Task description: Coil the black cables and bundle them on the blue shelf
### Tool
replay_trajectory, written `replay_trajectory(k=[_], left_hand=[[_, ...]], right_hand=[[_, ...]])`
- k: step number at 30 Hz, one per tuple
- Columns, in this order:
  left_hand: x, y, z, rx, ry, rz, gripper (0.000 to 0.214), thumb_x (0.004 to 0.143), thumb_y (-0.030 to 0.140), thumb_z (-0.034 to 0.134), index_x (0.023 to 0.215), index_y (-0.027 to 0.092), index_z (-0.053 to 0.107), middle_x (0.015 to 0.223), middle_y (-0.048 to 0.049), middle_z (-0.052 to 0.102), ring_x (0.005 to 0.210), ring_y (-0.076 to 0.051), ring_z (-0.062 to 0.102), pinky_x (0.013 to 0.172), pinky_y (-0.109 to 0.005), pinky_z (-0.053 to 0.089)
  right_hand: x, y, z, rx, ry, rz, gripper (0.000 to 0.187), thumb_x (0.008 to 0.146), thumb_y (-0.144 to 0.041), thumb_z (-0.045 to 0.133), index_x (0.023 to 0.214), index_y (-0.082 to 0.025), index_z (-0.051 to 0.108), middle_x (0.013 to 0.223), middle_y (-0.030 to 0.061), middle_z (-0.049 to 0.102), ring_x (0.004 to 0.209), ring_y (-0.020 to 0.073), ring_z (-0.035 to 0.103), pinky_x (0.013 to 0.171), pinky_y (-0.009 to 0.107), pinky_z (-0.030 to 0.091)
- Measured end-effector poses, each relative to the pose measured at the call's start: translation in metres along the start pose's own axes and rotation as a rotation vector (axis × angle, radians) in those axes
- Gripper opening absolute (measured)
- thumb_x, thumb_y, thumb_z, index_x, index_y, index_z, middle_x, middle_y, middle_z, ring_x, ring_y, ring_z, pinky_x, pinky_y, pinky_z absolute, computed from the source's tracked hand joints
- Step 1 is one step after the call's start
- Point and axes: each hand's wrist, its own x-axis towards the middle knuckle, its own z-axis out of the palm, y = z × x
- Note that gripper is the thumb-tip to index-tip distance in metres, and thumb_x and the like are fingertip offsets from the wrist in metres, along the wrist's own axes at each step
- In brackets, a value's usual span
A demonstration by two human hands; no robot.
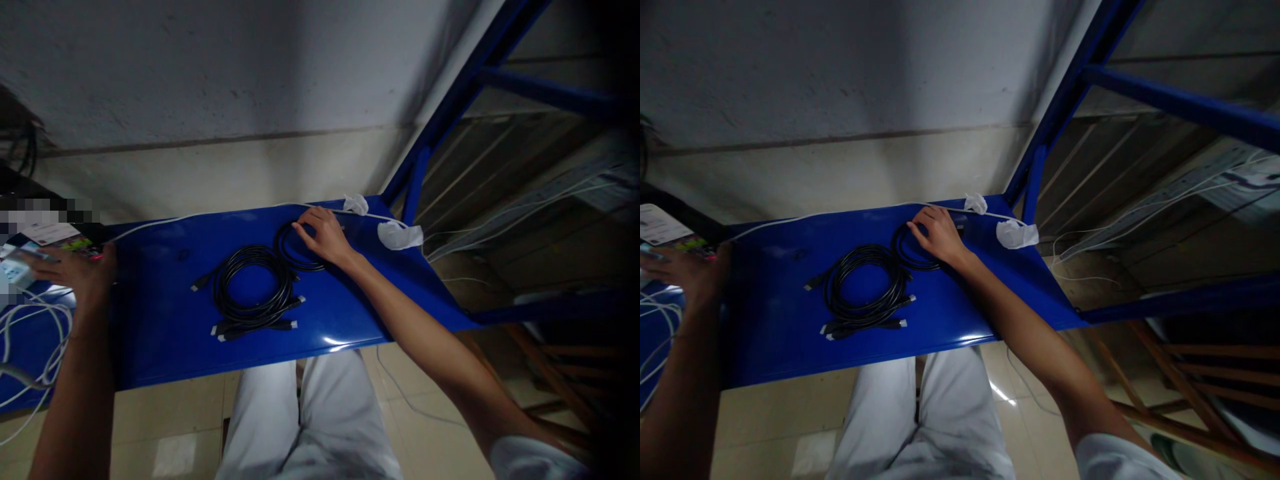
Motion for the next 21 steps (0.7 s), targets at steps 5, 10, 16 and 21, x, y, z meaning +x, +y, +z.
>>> replay_trajectory(k=[5,10,16,21], left_hand=[[-0.005,0.012,-0.001,0.023,0.025,-0.133,0.129,0.089,0.058,0.078,0.171,-0.010,0.005,0.176,-0.0442,-0.002,0.164,-0.064,0.001,0.133,-0.073,0.006],[-0.015,0.030,0.000,-0.001,0.028,-0.052,0.116,0.090,0.047,0.078,0.169,-0.006,0.011,0.177,-0.0432,-0.002,0.165,-0.062,0.001,0.129,-0.080,0.009],[-0.025,0.042,0.002,-0.010,0.049,0.046,0.107,0.089,0.047,0.079,0.167,0.000,0.022,0.177,-0.0363,0.004,0.164,-0.061,0.006,0.130,-0.078,0.013],[-0.025,0.040,0.007,-0.041,0.032,0.101,0.100,0.094,0.047,0.073,0.167,0.007,0.018,0.173,-0.0309,0.002,0.161,-0.060,0.003,0.128,-0.082,0.008]], right_hand=[[0.000,0.001,0.001,-0.010,0.006,-0.005,0.028,0.113,-0.041,0.058,0.103,-0.022,0.075,0.109,0.0099,0.078,0.106,0.0298,0.067,0.101,0.048,0.049],[0.000,-0.001,0.000,0.015,-0.006,0.018,0.027,0.112,-0.041,0.057,0.103,-0.023,0.075,0.109,0.0099,0.079,0.107,0.0302,0.068,0.103,0.050,0.049],[0.000,-0.001,0.000,0.018,0.005,0.013,0.027,0.112,-0.041,0.057,0.103,-0.023,0.075,0.108,0.0102,0.078,0.108,0.0310,0.069,0.102,0.052,0.051],[0.000,-0.002,-0.001,0.012,-0.008,0.023,0.026,0.112,-0.040,0.057,0.103,-0.023,0.075,0.109,0.0095,0.078,0.109,0.0311,0.068,0.103,0.052,0.051]])
